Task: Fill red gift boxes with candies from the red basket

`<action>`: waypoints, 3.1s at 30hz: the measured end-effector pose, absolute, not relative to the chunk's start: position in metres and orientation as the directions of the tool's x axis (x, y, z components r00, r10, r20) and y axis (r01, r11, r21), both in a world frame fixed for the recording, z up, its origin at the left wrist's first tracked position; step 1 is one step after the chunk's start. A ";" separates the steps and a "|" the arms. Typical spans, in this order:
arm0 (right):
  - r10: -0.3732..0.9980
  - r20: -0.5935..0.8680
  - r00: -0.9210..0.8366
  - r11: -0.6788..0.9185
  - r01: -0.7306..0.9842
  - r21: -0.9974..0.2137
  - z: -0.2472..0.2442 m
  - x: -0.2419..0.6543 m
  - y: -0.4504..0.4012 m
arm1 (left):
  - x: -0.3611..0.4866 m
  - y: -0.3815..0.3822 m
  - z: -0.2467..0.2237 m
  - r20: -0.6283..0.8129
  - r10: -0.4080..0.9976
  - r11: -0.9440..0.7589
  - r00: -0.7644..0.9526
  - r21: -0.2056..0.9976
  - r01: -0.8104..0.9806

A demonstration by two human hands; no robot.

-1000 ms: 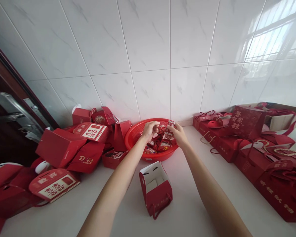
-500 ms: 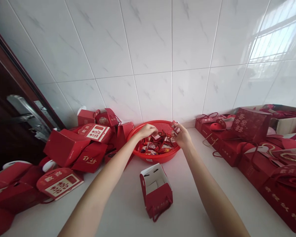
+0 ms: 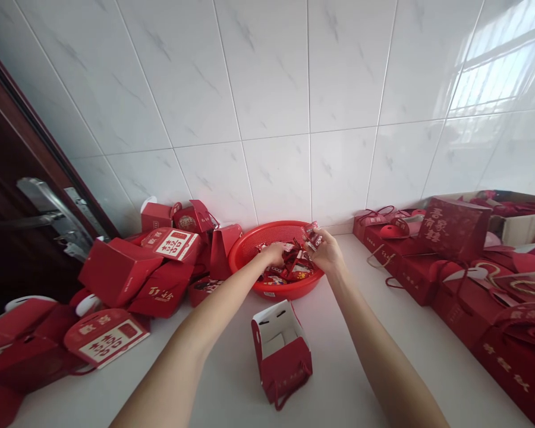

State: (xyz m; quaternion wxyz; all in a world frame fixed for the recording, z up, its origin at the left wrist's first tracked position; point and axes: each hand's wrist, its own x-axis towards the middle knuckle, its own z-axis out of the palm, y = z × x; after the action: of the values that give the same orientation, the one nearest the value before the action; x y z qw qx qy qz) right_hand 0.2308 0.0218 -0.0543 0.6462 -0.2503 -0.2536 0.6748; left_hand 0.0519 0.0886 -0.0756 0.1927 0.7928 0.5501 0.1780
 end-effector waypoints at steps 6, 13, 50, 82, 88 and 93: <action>0.998 -0.062 -0.029 -0.062 -0.759 -0.648 -0.052 0.230 0.021 | 0.055 0.082 -0.069 0.044 0.977 -0.186 0.207 0.641 0.745; 1.000 0.003 -0.026 -0.016 -0.708 -0.706 -0.054 0.232 0.023 | 0.038 0.051 -0.030 0.139 0.982 -0.184 0.126 0.836 0.517; 0.999 0.025 -0.044 -0.015 -0.736 -0.677 -0.045 0.243 0.021 | 0.051 0.042 -0.061 -0.071 0.890 -0.352 0.450 0.519 0.779; 0.892 0.192 -0.408 -0.057 -0.525 -0.849 -0.024 0.233 -0.007 | 0.035 -0.021 -0.019 0.067 0.963 -0.081 0.263 0.996 0.043; 0.914 0.178 -0.366 -0.021 -0.480 -0.877 -0.022 0.234 -0.009 | 0.017 -0.063 -0.003 0.060 0.953 -0.218 0.297 0.815 0.537; 0.934 0.171 -0.314 -0.004 -0.487 -0.873 -0.021 0.239 -0.009 | -0.033 -0.126 -0.025 -0.118 0.965 -0.165 0.235 0.424 0.890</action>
State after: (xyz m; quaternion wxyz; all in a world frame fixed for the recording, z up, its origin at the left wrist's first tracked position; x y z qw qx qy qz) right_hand 0.2390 -0.0090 -0.0209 0.5333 -0.2416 -0.4623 0.6660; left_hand -0.0325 -0.1263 -0.0249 0.2074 0.7579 0.6120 0.0899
